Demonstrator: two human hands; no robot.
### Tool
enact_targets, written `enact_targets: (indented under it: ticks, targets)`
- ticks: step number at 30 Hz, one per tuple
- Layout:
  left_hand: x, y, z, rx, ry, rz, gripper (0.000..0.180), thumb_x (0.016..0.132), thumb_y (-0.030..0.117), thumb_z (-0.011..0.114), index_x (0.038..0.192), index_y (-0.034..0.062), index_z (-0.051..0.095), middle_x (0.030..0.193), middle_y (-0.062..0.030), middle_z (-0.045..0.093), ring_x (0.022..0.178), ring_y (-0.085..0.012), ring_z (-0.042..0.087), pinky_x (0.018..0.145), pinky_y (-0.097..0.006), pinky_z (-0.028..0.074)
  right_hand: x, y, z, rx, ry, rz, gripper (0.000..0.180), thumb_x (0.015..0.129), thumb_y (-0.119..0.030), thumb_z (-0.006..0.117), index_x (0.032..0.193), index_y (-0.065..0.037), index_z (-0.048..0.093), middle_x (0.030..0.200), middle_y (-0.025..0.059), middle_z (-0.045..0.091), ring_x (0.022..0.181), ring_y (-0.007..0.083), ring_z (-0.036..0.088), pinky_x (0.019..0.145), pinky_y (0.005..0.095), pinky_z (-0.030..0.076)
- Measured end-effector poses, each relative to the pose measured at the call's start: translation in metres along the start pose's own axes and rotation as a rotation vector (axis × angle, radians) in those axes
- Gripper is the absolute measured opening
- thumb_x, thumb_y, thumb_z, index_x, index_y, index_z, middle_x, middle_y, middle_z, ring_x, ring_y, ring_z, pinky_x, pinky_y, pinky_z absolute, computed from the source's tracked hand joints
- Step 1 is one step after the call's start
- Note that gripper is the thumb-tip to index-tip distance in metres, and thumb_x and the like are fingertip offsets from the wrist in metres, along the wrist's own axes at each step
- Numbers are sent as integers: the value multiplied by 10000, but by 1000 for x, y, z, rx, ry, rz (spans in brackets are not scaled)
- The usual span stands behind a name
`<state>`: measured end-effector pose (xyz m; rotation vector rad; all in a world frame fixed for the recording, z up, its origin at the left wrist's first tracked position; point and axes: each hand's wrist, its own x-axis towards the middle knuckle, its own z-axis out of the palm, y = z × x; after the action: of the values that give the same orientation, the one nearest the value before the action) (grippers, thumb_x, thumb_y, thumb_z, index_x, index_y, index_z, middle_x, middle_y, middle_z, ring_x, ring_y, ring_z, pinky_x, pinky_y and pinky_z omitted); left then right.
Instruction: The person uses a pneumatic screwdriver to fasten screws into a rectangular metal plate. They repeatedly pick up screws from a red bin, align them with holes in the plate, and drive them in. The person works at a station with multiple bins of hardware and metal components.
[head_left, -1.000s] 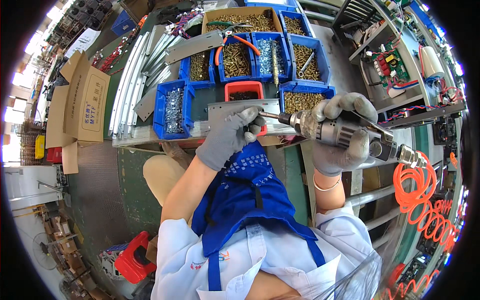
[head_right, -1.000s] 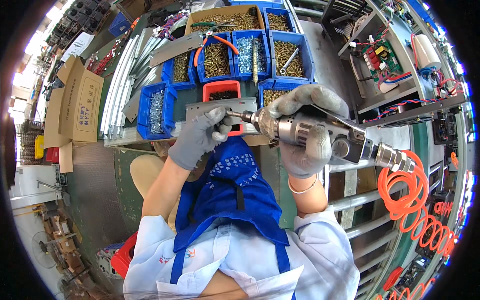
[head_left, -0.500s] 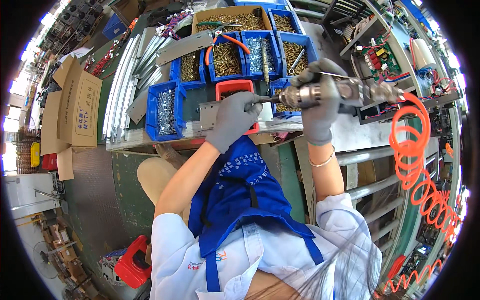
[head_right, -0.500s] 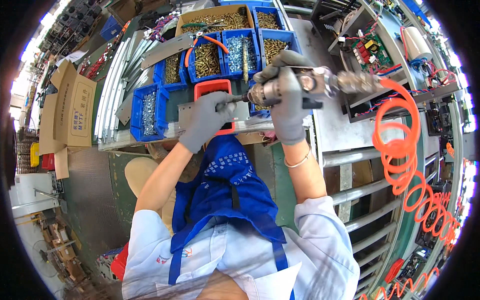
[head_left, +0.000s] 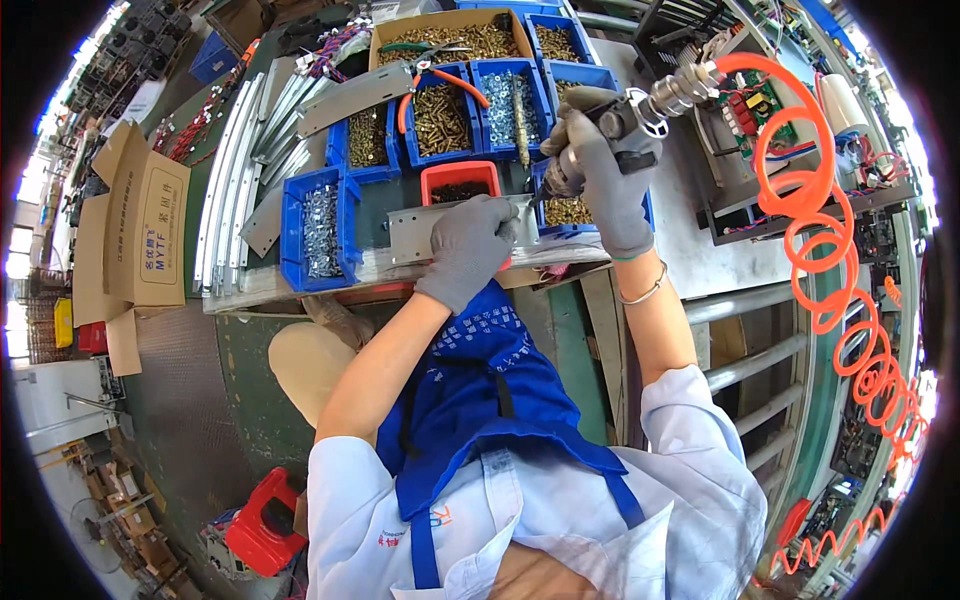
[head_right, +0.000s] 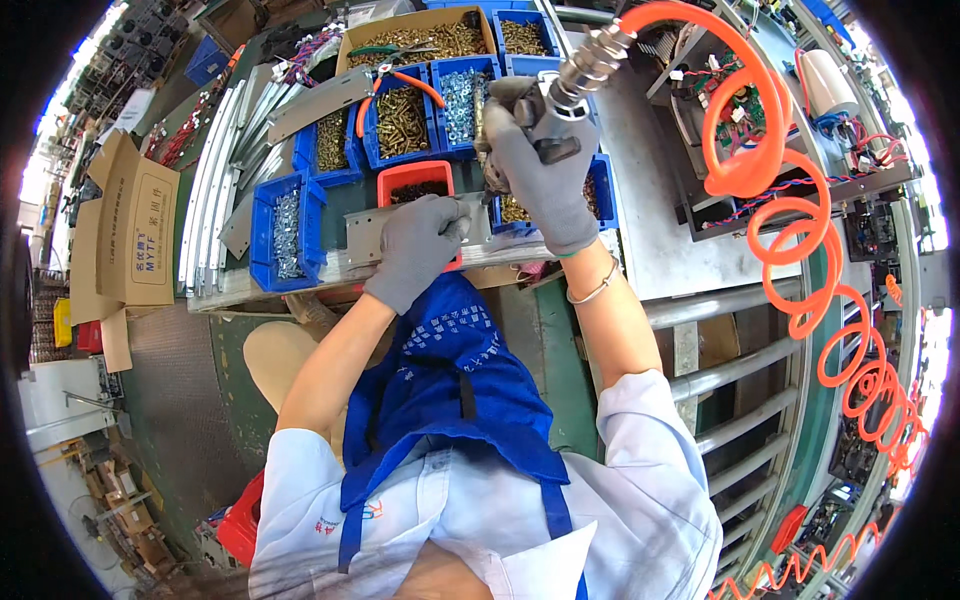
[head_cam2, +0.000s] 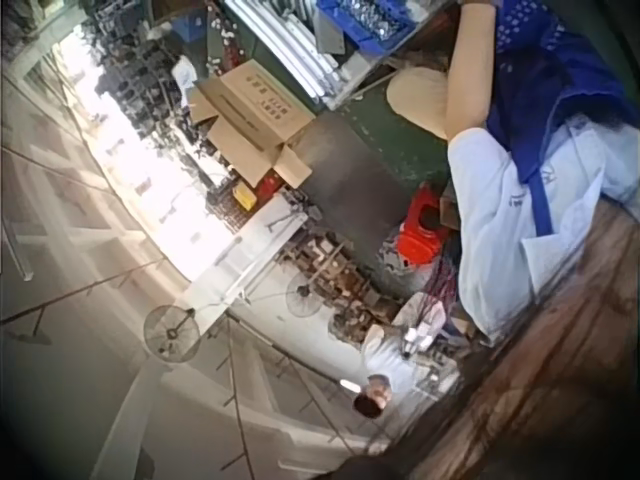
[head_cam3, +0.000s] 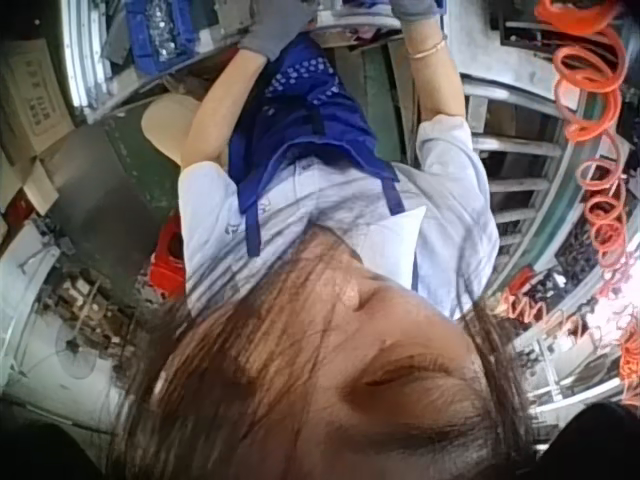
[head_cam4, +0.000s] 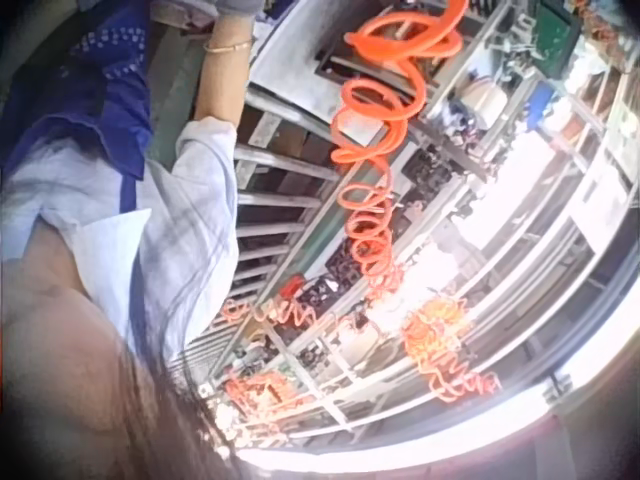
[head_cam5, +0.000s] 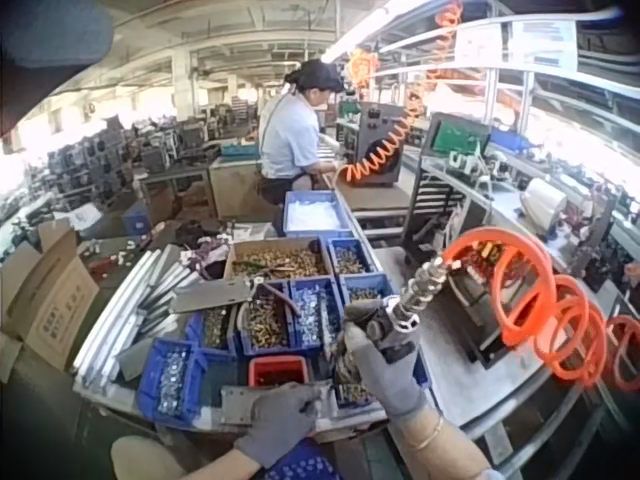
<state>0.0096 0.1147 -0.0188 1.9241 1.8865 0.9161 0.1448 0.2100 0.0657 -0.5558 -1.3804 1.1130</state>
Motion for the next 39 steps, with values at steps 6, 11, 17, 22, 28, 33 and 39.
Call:
enact_targets:
  ticks: [6,11,17,22,28,33,39]
  targets:
    - [1,2,0,23,-17,-9,131,783,191,656,867,92,680,750,-88,582,729,-283,584,651,-410,456,5,-8,19,-24,-120,102,141,796,-52,658,926,3,647,695,-14,592,591,41,553,531,204,452]
    - [2,2,0,-7,2,-12,134,788,176,653,879,83,686,753,-87,595,734,-256,596,639,-395,457,9,-4,20,-111,-161,122,181,790,-108,683,930,3,652,700,-28,595,572,21,525,522,188,434]
    - [6,-2,-25,-835,-213,-329,277,836,70,597,1102,-5,622,948,-107,646,840,-182,650,732,-322,541,0,-36,19,19,-93,4,125,837,-31,619,953,-4,656,727,-2,607,615,30,542,524,200,446]
    - [2,-17,-32,-1572,-299,-468,352,915,61,535,1247,-55,512,1146,-161,611,903,-206,670,790,-262,576,-24,-64,6,349,-98,-50,252,883,-36,502,1133,-1,497,907,140,606,733,203,624,655,349,556]
    - [-3,-1,-40,-1551,-224,-524,374,939,212,576,1219,-33,537,1053,-122,652,858,-143,671,620,-169,575,-43,-66,-1,444,-33,-98,323,845,-111,570,1148,-23,498,960,137,587,796,216,622,690,403,565]
    - [-8,-1,-32,-1579,-195,-564,317,922,284,608,1075,7,596,888,-50,651,675,-62,619,483,-128,493,-45,-67,-1,544,-16,-52,326,843,-92,547,1159,-31,495,963,134,586,819,216,615,707,410,567]
    - [-7,6,-30,-1681,-243,-646,286,914,320,617,992,45,597,770,-3,579,602,-26,532,405,-119,380,-45,-60,-2,540,-13,-97,323,856,-101,548,1167,-32,491,993,136,583,827,217,615,721,416,565]
